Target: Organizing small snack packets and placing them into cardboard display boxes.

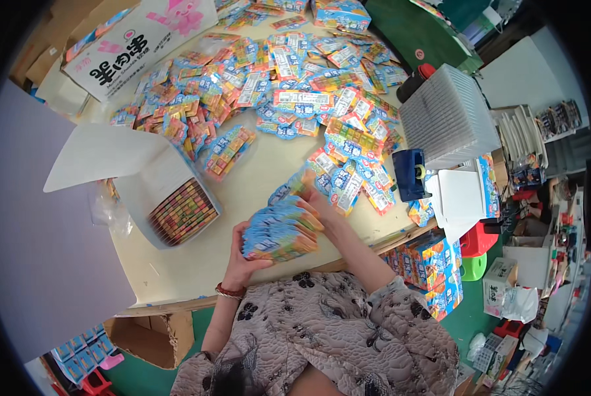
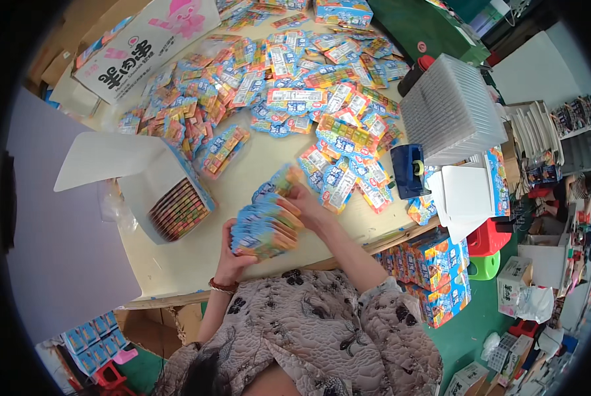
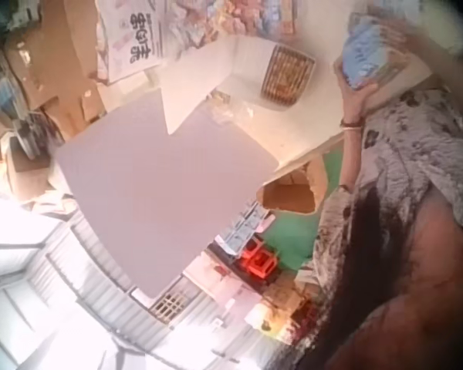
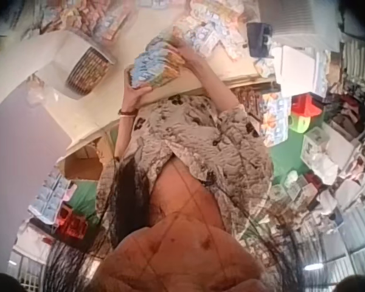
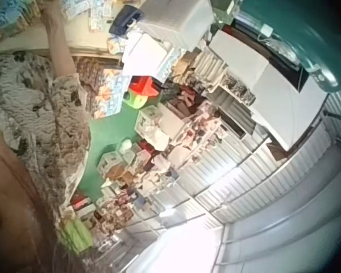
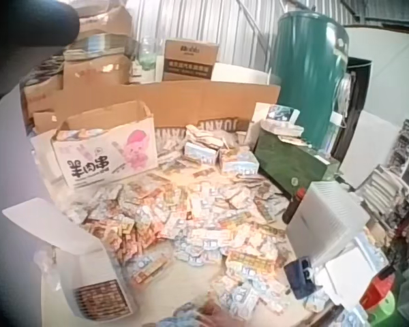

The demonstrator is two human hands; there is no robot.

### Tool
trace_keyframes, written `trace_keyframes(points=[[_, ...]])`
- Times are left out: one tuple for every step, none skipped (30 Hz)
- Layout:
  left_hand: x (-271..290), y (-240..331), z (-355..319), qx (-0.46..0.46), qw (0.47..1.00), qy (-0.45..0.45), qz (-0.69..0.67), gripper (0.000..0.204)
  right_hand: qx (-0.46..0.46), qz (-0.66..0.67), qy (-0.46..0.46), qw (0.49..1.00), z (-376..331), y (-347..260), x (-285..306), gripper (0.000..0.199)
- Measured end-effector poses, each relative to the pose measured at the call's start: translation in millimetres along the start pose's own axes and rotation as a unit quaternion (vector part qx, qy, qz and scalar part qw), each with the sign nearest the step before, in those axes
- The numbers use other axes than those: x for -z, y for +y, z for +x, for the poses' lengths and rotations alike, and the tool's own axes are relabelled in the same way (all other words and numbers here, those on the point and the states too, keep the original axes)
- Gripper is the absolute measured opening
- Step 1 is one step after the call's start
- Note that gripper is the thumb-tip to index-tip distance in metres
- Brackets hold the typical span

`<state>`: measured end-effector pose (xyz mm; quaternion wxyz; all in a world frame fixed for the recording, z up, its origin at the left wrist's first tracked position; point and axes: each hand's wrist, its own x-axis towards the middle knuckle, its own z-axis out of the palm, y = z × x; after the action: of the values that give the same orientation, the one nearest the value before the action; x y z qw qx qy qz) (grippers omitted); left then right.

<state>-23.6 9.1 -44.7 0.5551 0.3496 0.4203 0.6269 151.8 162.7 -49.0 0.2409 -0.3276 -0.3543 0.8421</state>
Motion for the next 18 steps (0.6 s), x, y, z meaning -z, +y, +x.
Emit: trace_keyframes(points=[[-1.7,4.8,-1.0,0.041,0.997,0.032,-0.059,0.089,0.002,0.0,0.004,1.0,-7.4,7.2,1.9,0.035],[-2.2,6.5,-0.3,0.084,0.988,0.063,-0.117,0.091,0.041,-0.109,0.035,0.993,-16.0,13.9,4.5,0.037],[-1.4,6.0,2.2,0.085,0.987,0.059,-0.12,0.091,0.08,-0.218,0.066,0.971,-21.9,13.8,7.6,0.04],[3.4,5.4,0.9,0.089,0.988,0.078,-0.095,0.093,0.077,-0.219,0.065,0.971,-29.7,3.9,5.0,0.04],[8.5,4.8,-0.7,0.095,0.988,0.098,-0.07,0.094,0.053,-0.434,0.038,0.899,-43.3,-10.7,3.8,0.042],[14.1,5.2,-2.7,0.095,0.988,0.098,-0.072,0.094,0.027,-0.627,0.009,0.779,-53.9,-22.1,5.7,0.045],[19.1,4.8,-4.6,0.064,0.995,0.076,-0.018,0.093,0.025,-0.628,0.01,0.778,-61.1,-24.2,14.2,0.045],[20.5,3.8,-5.5,0.032,0.997,0.054,0.036,0.092,0.139,-0.675,0.098,0.718,-68.3,-23.3,22.4,0.05],[15.8,7.9,-5.3,0.032,0.997,0.054,0.033,0.092,0.25,-0.705,0.182,0.638,-73.4,-22.5,27.5,0.055],[10.7,18.2,-5.5,0.06,0.992,0.039,0.106,0.089,0.248,-0.706,0.182,0.637,-75.7,-23.7,25.3,0.055],[7.4,22.8,-5.3,0.088,0.979,0.024,0.18,0.086,0.215,-0.723,0.244,0.609,-78.0,-27.0,19.8,0.061],[8.4,19.2,-4.8,0.089,0.979,0.027,0.179,0.086,0.181,-0.735,0.304,0.578,-79.2,-28.3,14.3,0.068],[10.6,11.2,-2.9,0.025,0.953,-0.027,0.3,0.084,0.119,-0.75,0.319,0.567,-78.0,-24.9,14.6,0.079],[12.0,5.3,-1.6,-0.038,0.905,-0.082,0.415,0.082,0.12,-0.751,0.315,0.568,-75.1,-19.2,19.9,0.079],[9.6,1.0,-1.2,-0.05,0.909,-0.076,0.407,0.079,0.151,-0.747,0.342,0.55,-74.5,-11.1,32.4,0.079],[7.1,4.1,0.8,-0.049,0.909,-0.075,0.407,0.079,0.183,-0.741,0.367,0.531,-72.6,-3.8,45.5,0.079],[3.8,10.6,2.9,-0.049,0.884,-0.073,0.459,0.076,0.204,-0.748,0.369,0.512,-73.7,1.8,60.0,0.07],[2.9,17.3,4.0,-0.048,0.857,-0.069,0.509,0.074,0.203,-0.749,0.366,0.514,-80.4,-1.9,62.7,0.07]])
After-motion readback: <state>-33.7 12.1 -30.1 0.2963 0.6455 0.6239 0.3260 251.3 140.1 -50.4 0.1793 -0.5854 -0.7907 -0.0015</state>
